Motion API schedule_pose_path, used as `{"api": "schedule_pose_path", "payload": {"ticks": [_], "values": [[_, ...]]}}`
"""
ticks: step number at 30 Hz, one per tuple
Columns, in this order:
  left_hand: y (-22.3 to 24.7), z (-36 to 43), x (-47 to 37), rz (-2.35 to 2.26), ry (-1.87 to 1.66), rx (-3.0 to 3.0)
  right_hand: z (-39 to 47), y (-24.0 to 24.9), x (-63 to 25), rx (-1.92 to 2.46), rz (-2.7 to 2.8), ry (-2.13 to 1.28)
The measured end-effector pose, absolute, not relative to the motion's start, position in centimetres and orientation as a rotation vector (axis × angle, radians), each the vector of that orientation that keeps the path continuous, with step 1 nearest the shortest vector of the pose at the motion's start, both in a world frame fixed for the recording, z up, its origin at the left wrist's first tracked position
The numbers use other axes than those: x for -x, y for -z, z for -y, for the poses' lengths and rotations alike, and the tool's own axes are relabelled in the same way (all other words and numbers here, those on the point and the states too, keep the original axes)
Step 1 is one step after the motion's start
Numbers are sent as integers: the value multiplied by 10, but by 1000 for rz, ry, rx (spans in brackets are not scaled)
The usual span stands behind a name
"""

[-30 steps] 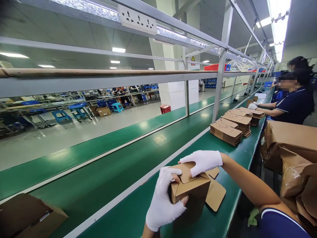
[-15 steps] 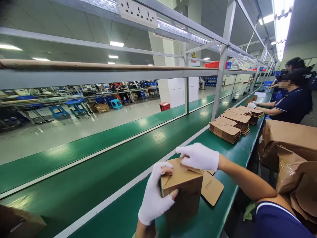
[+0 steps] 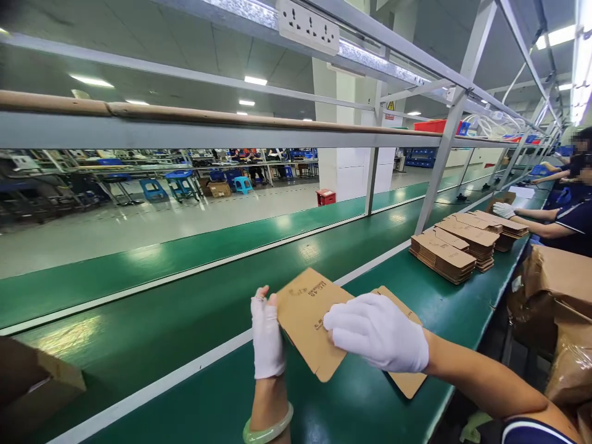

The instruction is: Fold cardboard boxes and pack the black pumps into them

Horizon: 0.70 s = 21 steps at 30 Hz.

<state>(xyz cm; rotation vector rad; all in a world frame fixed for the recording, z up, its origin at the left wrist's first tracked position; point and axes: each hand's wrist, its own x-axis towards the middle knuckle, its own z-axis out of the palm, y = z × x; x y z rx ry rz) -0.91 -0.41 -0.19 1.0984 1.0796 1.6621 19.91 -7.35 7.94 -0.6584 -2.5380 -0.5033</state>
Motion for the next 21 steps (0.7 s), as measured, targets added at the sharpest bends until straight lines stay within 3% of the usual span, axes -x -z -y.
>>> {"api": "schedule_pose_path", "payload": {"ticks": [7,12,16,21], "values": [[-16,21,27,-661,-1222,-1953,52,-78,-190,738,2274,287],[-15,16,23,-873,-1171,-1931,37,-83,-175,1126,2092,-287],[-1,4,31,-997,-1149,-1867,5,-83,-170,1082,1870,-756],[22,-11,65,-1211,-1194,-1678,-84,-66,-163,1317,1897,-585]]}}
